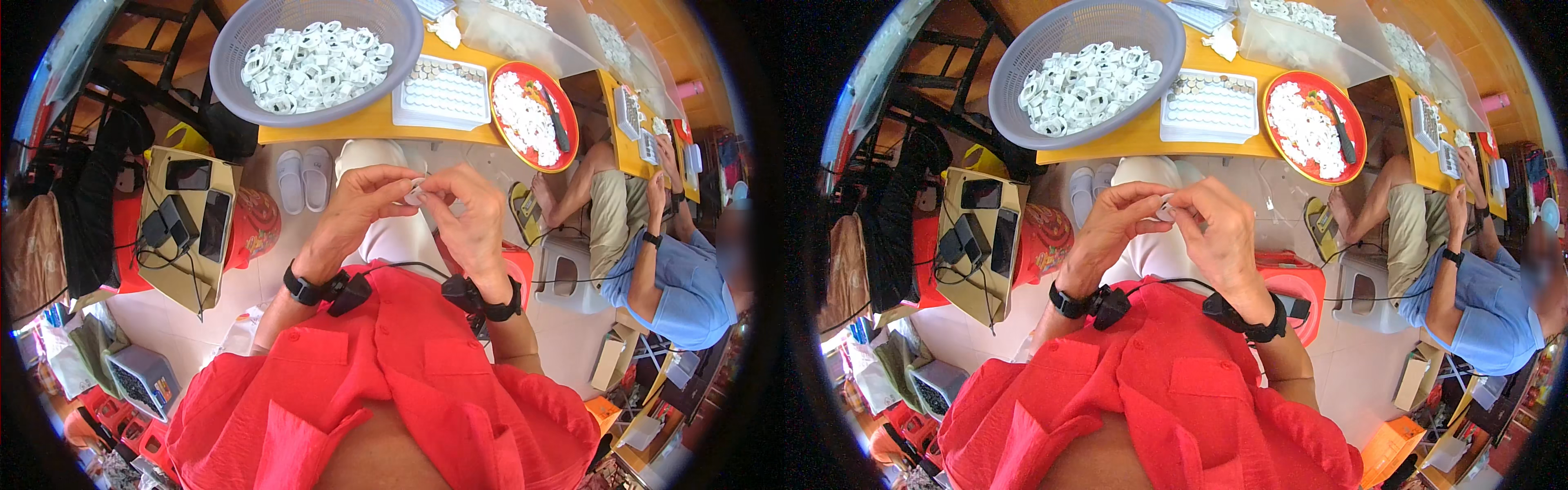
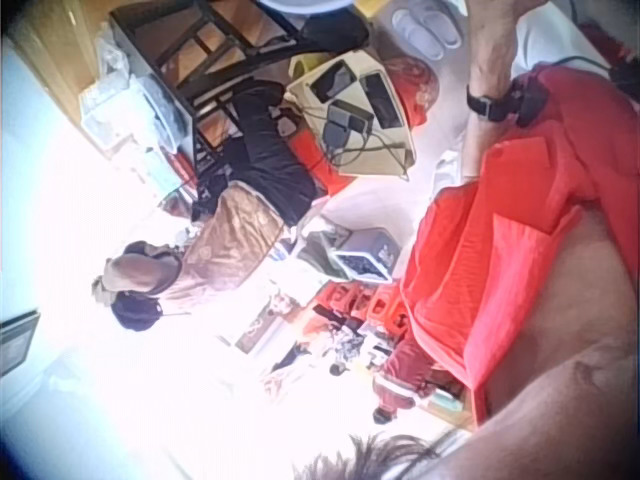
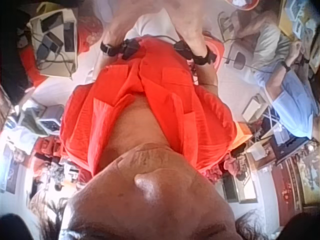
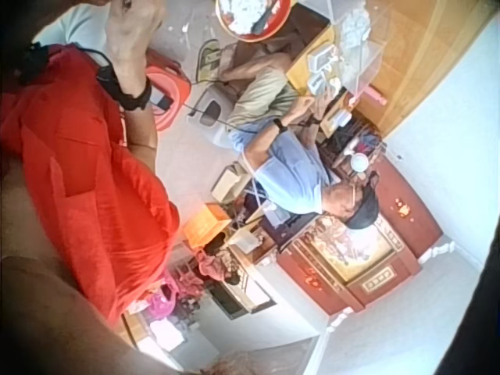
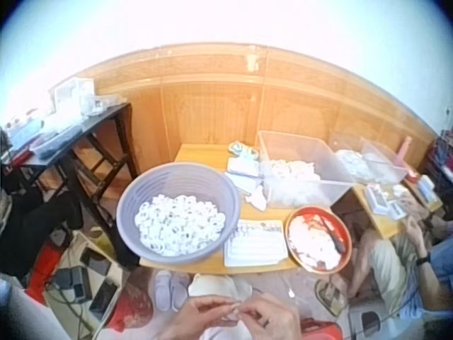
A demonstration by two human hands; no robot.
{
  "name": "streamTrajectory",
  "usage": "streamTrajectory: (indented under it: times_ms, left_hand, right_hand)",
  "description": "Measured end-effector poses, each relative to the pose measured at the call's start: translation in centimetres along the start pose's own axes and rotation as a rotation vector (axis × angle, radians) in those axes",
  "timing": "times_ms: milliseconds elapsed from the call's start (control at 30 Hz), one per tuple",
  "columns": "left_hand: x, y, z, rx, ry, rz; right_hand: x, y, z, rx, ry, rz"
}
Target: Manually assembling small white plastic shoe components by hand.
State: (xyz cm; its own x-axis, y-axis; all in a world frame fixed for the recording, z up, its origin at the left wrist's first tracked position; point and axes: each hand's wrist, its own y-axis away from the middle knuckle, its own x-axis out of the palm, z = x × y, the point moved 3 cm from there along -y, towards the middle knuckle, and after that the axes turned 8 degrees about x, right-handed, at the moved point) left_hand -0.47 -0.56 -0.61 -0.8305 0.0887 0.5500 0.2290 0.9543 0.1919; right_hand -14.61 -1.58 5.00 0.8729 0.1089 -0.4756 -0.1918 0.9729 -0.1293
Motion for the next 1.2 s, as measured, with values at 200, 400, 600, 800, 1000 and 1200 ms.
streamTrajectory:
  times_ms: [200, 400, 600, 800, 1000, 1200]
  left_hand:
    - [0.7, -0.2, -0.1, 0.020, -0.042, -0.045]
    - [1.2, -0.1, 0.2, 0.056, -0.009, -0.027]
    - [1.1, -0.3, 0.1, 0.103, -0.048, -0.008]
    - [1.9, -0.2, -0.1, 0.155, -0.058, -0.038]
    - [2.3, -0.2, 0.1, 0.232, -0.142, -0.053]
    - [2.3, -0.2, 0.6, 0.305, -0.289, -0.070]
  right_hand:
    - [0.5, 0.4, -0.7, -0.021, -0.015, -0.091]
    - [1.0, 1.2, -1.0, -0.259, 0.231, -0.224]
    - [1.2, 1.6, -1.1, -0.080, -0.033, -0.215]
    - [0.8, 1.9, -2.9, 0.352, -0.659, -0.091]
    - [1.1, 1.8, -3.3, 0.439, -0.729, -0.069]
    - [1.6, 1.8, -3.8, 0.454, -0.766, -0.078]
